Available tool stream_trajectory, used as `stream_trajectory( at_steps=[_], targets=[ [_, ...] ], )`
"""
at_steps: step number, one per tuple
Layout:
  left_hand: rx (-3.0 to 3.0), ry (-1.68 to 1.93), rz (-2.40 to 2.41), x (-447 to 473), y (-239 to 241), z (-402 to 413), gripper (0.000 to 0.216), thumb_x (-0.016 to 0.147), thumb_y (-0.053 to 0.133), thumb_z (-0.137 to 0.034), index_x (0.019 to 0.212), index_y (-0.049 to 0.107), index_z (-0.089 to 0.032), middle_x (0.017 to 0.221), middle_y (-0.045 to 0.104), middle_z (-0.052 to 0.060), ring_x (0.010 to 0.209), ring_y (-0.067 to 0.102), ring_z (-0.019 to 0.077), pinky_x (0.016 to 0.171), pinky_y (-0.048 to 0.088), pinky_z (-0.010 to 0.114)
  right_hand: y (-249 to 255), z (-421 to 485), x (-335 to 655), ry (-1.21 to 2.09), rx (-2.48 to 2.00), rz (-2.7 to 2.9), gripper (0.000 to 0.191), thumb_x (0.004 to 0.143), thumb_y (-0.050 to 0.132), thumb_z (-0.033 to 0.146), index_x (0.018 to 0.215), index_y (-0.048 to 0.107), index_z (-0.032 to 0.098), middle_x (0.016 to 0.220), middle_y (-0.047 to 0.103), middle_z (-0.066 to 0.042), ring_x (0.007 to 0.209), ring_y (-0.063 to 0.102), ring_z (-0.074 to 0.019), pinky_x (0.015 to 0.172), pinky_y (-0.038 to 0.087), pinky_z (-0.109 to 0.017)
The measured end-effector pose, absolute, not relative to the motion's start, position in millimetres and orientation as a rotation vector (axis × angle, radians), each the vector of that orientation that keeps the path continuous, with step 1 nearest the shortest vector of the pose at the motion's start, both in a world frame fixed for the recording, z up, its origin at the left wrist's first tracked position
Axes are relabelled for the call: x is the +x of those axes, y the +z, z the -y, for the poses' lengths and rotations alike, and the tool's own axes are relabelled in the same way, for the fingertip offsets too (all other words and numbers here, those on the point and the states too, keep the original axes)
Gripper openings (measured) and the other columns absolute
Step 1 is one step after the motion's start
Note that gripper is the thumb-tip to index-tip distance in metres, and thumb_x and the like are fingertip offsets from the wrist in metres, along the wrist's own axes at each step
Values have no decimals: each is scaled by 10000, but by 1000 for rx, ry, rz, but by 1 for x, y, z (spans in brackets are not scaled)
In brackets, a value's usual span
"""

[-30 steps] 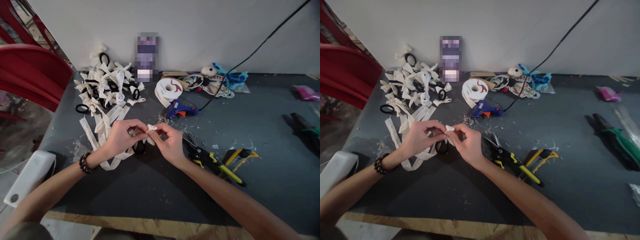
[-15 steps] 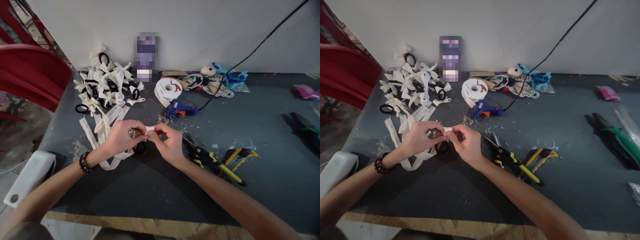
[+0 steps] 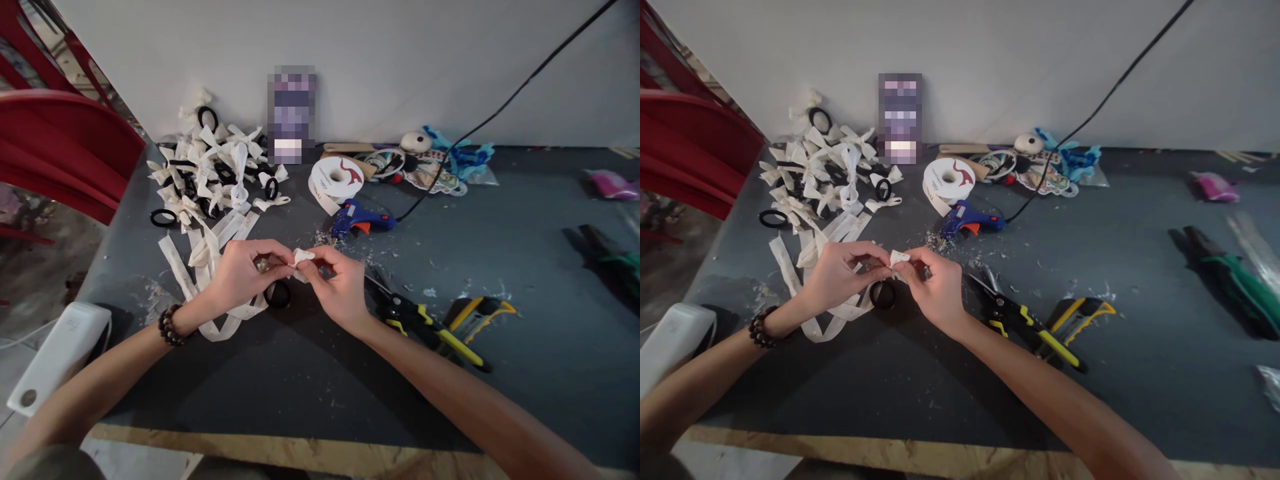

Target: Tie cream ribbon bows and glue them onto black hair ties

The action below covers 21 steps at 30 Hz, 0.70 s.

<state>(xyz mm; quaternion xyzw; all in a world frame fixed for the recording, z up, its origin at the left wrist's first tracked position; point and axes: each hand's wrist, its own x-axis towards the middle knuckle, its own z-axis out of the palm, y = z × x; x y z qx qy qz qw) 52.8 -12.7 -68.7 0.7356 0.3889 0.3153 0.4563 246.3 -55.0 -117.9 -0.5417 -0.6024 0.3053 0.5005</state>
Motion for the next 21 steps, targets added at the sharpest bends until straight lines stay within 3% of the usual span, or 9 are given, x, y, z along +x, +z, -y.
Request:
stream_trajectory(
  at_steps=[9,21],
  targets=[
    [1890,716,-973,52,-62,13,76,898,789,-255,868,775,-187,849,782,42,708,686,127,657,535,239,-117,56,246,644,-1322,1532,183,959,667,377,871,724,226,754,764,-13,654,669,-160,641,507,-288],
    [1772,794,-916,51,-66,15,122,946,757,-295,971,796,-182,899,794,75,718,691,142,647,553,255,-117,56,247,761,-1297,1486,173,955,699,387,915,731,222,756,736,10,665,647,-142,637,486,-267]
  ],
)
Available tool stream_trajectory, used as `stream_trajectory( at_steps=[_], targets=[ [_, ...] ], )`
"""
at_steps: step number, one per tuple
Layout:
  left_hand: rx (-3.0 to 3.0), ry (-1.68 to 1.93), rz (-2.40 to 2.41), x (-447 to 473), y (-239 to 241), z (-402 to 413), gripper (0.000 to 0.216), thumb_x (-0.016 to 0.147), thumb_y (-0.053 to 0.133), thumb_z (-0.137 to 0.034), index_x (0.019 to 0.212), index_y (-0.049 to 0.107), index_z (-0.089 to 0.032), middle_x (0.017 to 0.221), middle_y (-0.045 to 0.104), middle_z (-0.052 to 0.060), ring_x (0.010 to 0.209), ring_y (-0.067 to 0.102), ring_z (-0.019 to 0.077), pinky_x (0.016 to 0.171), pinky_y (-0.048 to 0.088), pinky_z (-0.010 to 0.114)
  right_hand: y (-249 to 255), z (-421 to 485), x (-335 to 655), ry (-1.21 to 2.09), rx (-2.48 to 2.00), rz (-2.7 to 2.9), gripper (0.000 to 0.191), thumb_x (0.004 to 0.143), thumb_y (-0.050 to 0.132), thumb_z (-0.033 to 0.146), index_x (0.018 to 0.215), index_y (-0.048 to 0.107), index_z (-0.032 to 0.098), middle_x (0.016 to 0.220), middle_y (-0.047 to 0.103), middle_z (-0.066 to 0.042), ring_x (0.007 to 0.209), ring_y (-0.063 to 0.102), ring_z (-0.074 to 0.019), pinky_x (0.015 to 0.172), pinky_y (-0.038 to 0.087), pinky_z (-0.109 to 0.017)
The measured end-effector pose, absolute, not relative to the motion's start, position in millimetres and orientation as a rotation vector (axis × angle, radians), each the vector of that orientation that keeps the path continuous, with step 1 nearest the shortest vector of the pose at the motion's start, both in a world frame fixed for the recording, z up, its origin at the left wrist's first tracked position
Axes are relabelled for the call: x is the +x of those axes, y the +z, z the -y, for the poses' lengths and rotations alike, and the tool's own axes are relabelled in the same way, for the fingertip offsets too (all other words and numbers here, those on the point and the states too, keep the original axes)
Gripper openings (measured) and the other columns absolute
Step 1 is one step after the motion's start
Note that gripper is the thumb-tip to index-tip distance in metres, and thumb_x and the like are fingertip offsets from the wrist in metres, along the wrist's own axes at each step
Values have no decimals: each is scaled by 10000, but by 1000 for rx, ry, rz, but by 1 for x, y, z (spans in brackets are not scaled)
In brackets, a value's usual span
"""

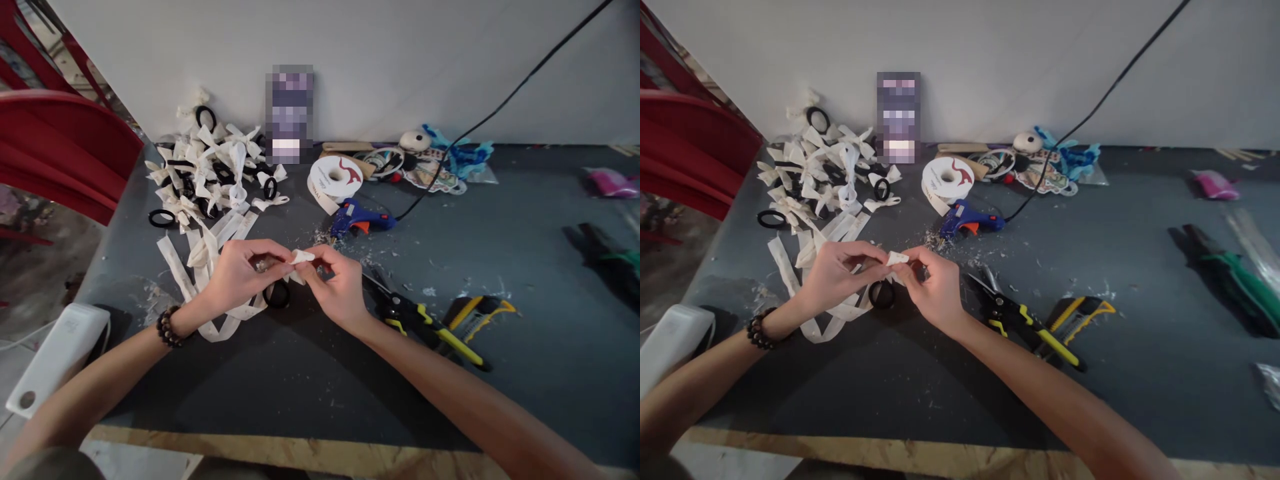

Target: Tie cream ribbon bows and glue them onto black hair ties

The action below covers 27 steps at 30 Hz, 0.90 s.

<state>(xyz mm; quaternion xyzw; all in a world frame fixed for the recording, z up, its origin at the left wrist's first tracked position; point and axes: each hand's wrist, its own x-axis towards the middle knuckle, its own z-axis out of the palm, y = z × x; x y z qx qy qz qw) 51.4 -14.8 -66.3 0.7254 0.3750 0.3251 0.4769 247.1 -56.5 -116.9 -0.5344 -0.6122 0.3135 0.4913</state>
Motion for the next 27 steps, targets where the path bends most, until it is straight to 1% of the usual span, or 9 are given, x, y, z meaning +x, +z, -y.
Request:
stream_trajectory(
  at_steps=[6,11,15,19,23,24,27],
  targets=[
    [2014,792,-983,52,-65,12,100,875,827,-275,884,780,-187,813,782,32,685,690,129,649,529,248,-118,57,248,728,-1295,1519,177,968,675,383,892,708,226,763,732,2,683,657,-152,658,497,-283],
    [1991,759,-1014,52,-62,15,95,902,792,-280,865,774,-195,843,789,30,698,693,126,662,541,246,-118,56,248,650,-1295,1576,202,990,632,396,893,687,227,758,740,-8,667,660,-155,641,488,-289],
    [1850,811,-1006,53,-66,20,96,919,769,-278,880,777,-191,891,787,61,728,691,141,671,558,267,-118,56,247,658,-1308,1591,214,1000,608,403,896,675,228,742,734,-8,640,651,-151,617,482,-286],
    [1673,867,-931,55,-70,19,165,909,790,-312,898,714,-167,865,746,76,745,697,154,662,571,271,-116,58,246,699,-1294,1540,197,992,631,397,901,681,230,764,741,-8,655,658,-153,632,498,-286],
    [1650,718,-970,54,-67,15,215,903,797,-299,1032,701,-157,881,748,66,757,720,149,650,575,241,-115,59,244,707,-1301,1551,152,981,649,363,918,697,233,786,746,-9,690,666,-161,675,504,-303],
    [1679,700,-984,53,-66,14,205,907,793,-300,1030,712,-158,883,752,65,768,723,150,663,577,240,-115,59,244,699,-1311,1558,145,978,651,359,922,698,234,787,745,-10,697,667,-164,682,503,-308],
    [1758,701,-981,52,-65,13,179,929,772,-341,922,739,-165,877,752,63,773,713,150,693,579,250,-115,58,244,689,-1339,1550,140,972,648,358,919,693,236,787,744,-12,710,670,-172,690,505,-314]
  ],
)
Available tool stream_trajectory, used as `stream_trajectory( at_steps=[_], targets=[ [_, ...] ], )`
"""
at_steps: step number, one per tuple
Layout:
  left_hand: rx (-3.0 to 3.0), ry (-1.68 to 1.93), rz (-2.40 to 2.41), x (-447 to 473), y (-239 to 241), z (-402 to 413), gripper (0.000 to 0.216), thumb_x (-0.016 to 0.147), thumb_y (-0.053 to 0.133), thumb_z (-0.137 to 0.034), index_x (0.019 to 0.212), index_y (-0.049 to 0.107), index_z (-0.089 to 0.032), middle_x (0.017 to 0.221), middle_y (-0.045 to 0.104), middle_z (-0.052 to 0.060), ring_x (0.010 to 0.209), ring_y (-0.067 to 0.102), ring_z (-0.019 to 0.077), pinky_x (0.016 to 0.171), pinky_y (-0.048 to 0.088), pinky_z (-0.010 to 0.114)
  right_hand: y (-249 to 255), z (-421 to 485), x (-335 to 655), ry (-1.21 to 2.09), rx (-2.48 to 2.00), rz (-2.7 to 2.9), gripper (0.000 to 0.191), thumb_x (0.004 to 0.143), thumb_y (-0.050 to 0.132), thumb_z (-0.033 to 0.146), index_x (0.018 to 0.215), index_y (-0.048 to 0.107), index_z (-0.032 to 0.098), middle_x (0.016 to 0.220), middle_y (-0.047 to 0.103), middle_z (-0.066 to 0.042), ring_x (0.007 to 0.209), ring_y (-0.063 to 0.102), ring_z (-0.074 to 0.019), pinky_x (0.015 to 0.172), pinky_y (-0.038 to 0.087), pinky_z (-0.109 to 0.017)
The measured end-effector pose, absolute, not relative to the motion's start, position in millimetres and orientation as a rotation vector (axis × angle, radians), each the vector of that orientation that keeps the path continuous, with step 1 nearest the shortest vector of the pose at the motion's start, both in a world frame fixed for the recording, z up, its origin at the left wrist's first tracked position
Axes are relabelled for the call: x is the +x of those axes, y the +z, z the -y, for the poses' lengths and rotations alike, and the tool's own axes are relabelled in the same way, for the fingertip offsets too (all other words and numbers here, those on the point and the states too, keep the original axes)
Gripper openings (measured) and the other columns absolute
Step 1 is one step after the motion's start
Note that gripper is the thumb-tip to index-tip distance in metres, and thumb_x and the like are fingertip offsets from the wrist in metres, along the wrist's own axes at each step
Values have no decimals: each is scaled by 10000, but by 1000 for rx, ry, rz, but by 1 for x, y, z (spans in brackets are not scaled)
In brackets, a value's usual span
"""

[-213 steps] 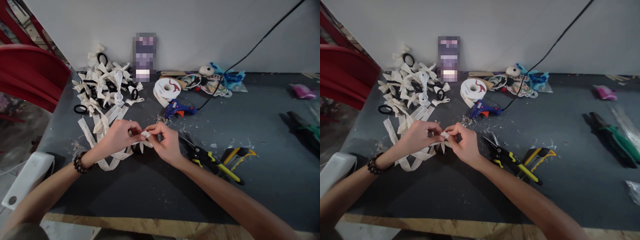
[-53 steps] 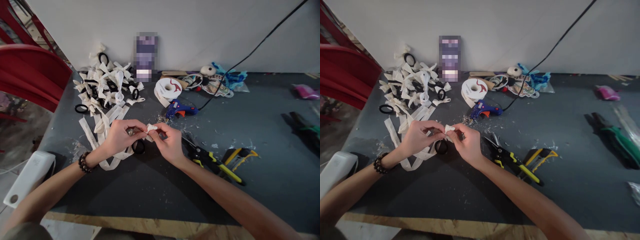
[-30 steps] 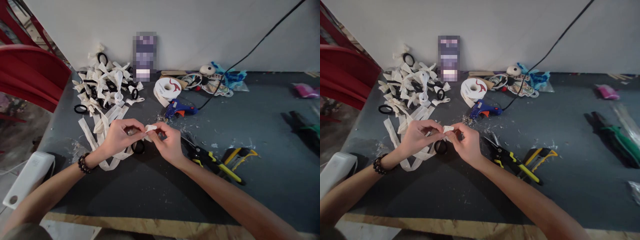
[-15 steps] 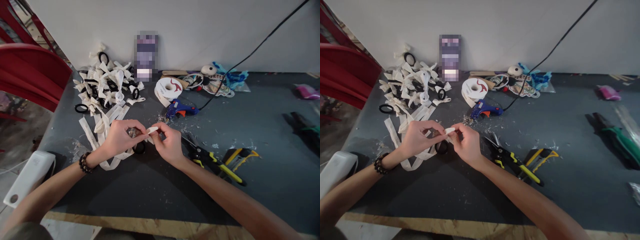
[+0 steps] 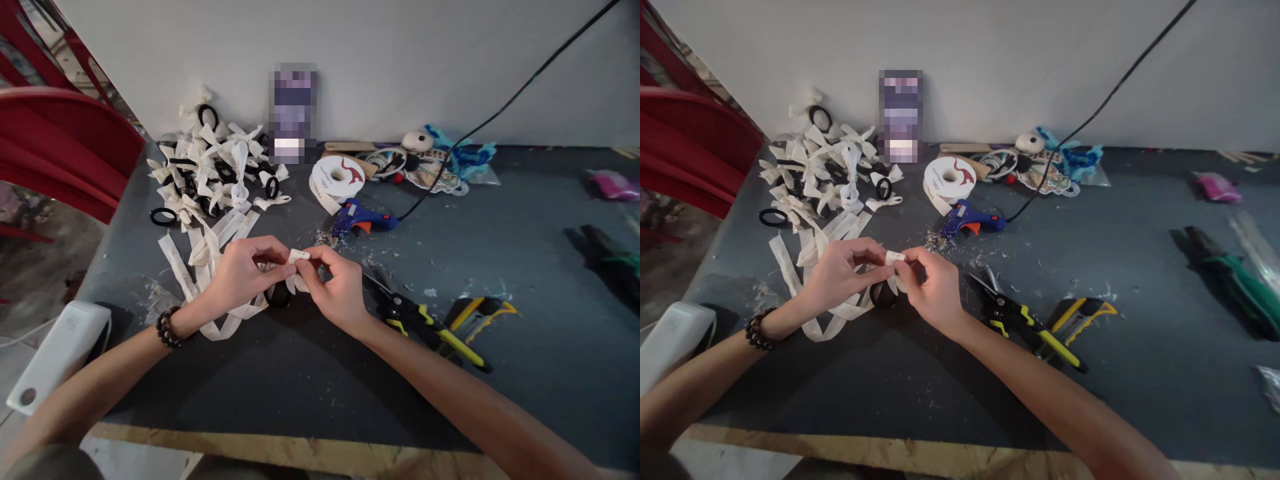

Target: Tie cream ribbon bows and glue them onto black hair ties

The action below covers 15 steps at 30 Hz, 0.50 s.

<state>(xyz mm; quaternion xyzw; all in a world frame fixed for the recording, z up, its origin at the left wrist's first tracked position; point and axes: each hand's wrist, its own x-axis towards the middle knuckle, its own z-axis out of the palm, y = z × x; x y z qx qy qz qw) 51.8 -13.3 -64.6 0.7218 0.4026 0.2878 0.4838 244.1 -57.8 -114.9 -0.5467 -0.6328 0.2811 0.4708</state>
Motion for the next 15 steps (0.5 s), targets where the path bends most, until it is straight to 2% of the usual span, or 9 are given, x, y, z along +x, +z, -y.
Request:
stream_trajectory(
  at_steps=[6,15],
  targets=[
    [1676,708,-1000,53,-65,15,258,944,752,-418,917,770,-162,840,751,66,681,650,131,587,513,232,-115,57,244,730,-1335,1522,184,973,662,402,912,701,233,781,739,-6,696,663,-163,682,508,-303],
    [1716,699,-1111,52,-65,14,156,920,743,-309,925,768,-155,831,759,60,699,661,137,603,496,233,-113,56,244,715,-1344,1556,162,940,699,390,911,721,232,777,753,-6,692,675,-172,694,508,-309]
  ],
)
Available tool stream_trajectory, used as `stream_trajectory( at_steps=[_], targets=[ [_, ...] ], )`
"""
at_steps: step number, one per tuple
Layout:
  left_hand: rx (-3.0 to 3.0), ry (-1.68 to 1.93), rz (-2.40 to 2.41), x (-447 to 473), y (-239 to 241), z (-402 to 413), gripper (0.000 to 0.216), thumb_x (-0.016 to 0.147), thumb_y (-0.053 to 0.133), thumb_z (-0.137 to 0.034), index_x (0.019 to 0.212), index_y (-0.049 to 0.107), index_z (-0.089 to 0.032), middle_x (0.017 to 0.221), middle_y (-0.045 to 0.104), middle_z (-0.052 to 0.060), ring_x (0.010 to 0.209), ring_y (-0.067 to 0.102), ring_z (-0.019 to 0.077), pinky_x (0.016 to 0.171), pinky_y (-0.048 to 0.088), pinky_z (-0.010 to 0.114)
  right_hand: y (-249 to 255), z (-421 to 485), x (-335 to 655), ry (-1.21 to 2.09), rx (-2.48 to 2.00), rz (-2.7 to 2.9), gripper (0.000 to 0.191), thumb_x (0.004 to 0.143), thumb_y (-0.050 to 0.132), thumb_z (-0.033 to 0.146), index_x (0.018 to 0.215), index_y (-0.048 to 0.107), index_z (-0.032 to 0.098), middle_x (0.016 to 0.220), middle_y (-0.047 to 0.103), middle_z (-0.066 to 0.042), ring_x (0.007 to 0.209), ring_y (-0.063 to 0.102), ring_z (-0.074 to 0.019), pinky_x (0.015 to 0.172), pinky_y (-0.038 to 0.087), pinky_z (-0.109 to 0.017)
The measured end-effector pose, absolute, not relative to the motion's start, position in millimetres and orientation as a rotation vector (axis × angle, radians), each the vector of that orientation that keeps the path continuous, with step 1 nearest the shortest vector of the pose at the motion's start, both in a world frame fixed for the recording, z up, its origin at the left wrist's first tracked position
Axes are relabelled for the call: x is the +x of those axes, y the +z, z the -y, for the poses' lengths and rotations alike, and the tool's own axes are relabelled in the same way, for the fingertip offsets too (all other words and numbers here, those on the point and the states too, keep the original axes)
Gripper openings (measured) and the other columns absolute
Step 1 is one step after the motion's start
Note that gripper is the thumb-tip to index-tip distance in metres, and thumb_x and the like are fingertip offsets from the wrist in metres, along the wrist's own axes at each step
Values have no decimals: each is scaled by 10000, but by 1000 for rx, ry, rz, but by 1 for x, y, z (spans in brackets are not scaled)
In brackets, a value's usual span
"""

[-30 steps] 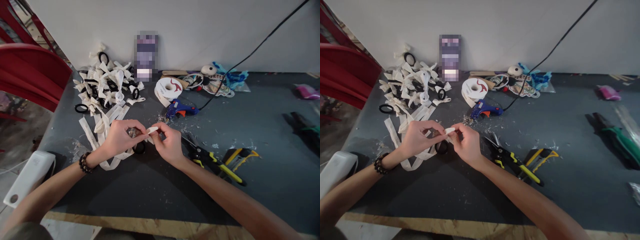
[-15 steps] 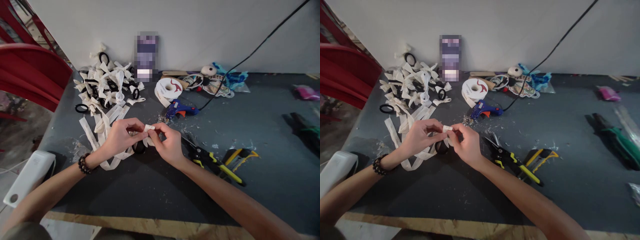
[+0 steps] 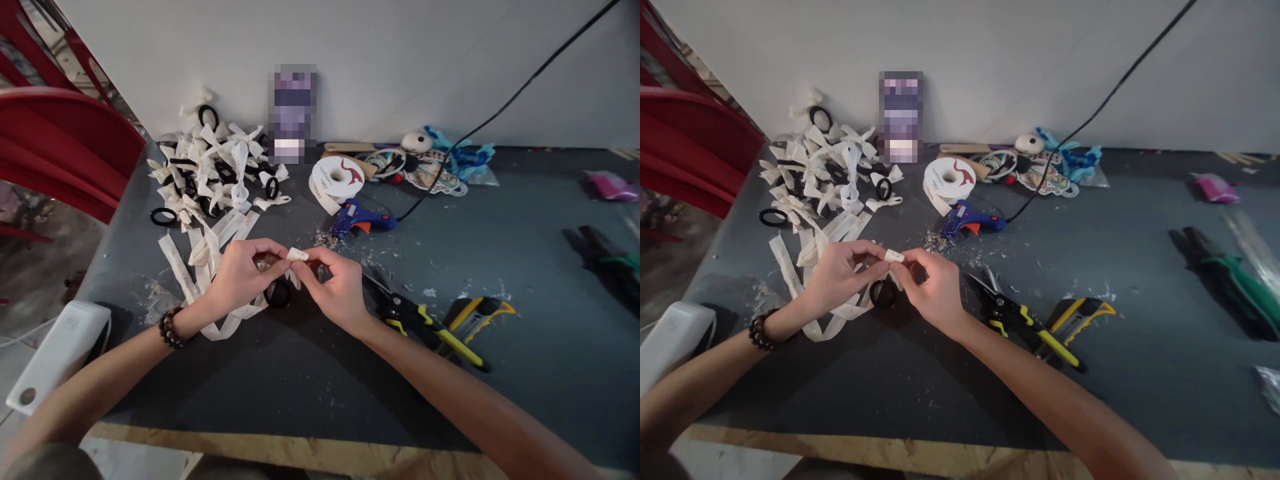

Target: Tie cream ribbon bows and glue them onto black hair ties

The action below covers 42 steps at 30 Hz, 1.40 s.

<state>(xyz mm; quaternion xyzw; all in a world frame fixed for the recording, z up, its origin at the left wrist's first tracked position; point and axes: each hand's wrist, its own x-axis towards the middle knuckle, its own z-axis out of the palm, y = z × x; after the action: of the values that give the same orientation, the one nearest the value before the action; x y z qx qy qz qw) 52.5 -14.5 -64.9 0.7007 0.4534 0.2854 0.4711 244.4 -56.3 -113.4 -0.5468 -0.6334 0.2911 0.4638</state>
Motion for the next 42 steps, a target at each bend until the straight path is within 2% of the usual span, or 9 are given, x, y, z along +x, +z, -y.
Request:
stream_trajectory(
  at_steps=[6,9,14,19,26,30,38,40,42],
  targets=[
    [1627,548,-1041,50,-67,10,292,921,742,-425,793,740,-163,644,638,12,538,509,102,501,389,242,-118,53,246,596,-1349,1716,93,939,629,278,878,687,239,762,755,-17,686,674,-192,696,481,-329],
    [1595,578,-1008,52,-68,11,354,933,717,-474,766,719,-161,643,629,12,547,512,105,509,393,245,-118,53,246,606,-1356,1736,96,935,613,262,865,672,234,732,734,-10,663,652,-186,673,470,-318],
    [1812,589,-1149,54,-62,14,217,946,687,-354,870,744,-159,797,737,42,684,625,135,615,459,253,-115,56,246,643,-1308,1682,188,960,622,355,826,649,225,684,689,4,635,631,-164,638,456,-295],
    [1832,570,-1144,53,-61,15,175,940,691,-318,883,730,-157,828,742,36,736,659,140,665,479,251,-114,55,245,737,-1349,1641,170,965,634,370,893,686,225,763,748,-9,677,671,-168,664,479,-293],
    [1903,655,-1114,53,-67,16,277,1010,597,-297,788,693,-162,683,610,-4,592,477,94,555,348,243,-115,55,245,703,-1318,1654,186,951,654,365,823,648,231,704,710,7,631,627,-156,638,457,-292],
    [1896,647,-1150,55,-67,16,114,943,663,-226,861,709,-163,762,692,14,644,563,106,587,407,229,-113,55,245,760,-1303,1622,174,966,642,373,884,680,225,725,718,7,639,637,-150,640,465,-282],
    [1964,609,-1192,53,-66,12,141,926,670,-223,799,686,-165,698,660,-1,608,547,105,582,416,240,-114,55,246,732,-1315,1650,170,958,644,359,860,673,223,725,719,2,649,641,-157,652,460,-293],
    [1925,624,-1175,53,-65,12,103,920,696,-244,858,710,-164,776,718,21,676,627,125,625,475,243,-114,54,246,737,-1320,1655,160,962,639,355,884,683,222,742,729,-1,655,646,-158,651,459,-292],
    [1861,642,-1118,53,-64,13,173,930,722,-310,1022,741,-164,921,776,56,794,709,158,693,541,253,-114,54,246,737,-1320,1678,154,971,626,345,909,694,222,752,738,-3,658,652,-159,647,455,-292]
  ],
)
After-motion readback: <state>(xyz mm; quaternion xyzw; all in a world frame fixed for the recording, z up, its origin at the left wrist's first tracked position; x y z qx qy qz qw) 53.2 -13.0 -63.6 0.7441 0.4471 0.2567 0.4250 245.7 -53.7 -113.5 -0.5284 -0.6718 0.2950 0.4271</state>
